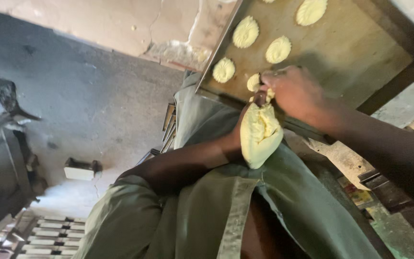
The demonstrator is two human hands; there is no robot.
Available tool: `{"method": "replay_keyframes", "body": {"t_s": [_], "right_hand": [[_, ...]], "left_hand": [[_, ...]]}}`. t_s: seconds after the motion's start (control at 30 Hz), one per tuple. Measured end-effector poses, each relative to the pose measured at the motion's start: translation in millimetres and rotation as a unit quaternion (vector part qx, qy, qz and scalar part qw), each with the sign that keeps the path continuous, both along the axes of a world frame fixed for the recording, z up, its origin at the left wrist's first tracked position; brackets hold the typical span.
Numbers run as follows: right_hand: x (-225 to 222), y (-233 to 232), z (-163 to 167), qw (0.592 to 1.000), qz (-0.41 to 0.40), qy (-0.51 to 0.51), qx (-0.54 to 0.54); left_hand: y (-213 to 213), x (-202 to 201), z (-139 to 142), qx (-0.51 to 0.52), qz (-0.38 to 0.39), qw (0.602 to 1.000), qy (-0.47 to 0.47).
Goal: The person pipes small circular portions of pale dough onto metal baking trays using a piping bag with a star tip. They repeatedly refill the bag from a bulk dough pile on the table and continue filling multiple trays in a production area.
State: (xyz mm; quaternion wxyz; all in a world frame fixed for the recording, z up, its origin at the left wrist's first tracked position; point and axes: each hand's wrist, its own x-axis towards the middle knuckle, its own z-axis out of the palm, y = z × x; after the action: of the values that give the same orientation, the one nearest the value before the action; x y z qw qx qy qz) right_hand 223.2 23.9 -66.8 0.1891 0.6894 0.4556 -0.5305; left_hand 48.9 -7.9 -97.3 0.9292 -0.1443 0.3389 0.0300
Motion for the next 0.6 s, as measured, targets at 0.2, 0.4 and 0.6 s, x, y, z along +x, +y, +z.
{"method": "replay_keyframes", "body": {"t_s": [0.2, 0.4, 0.6], "right_hand": [[-17.5, -10.8, 21.9, 0.978, 0.122, -0.023, 0.169], [5.6, -57.9, 102.2, 0.964, -0.06, 0.152, 0.209], [-9.1, -130.0, 107.2, 0.879, 0.016, 0.073, 0.472]], "left_hand": [[-21.7, -14.3, -5.4, 0.044, 0.063, 0.997, 0.029], [-30.4, -1.0, -6.8, 0.035, 0.142, 0.985, -0.095], [-49.7, 53.3, -6.1, 0.353, 0.061, 0.927, -0.115]]}}
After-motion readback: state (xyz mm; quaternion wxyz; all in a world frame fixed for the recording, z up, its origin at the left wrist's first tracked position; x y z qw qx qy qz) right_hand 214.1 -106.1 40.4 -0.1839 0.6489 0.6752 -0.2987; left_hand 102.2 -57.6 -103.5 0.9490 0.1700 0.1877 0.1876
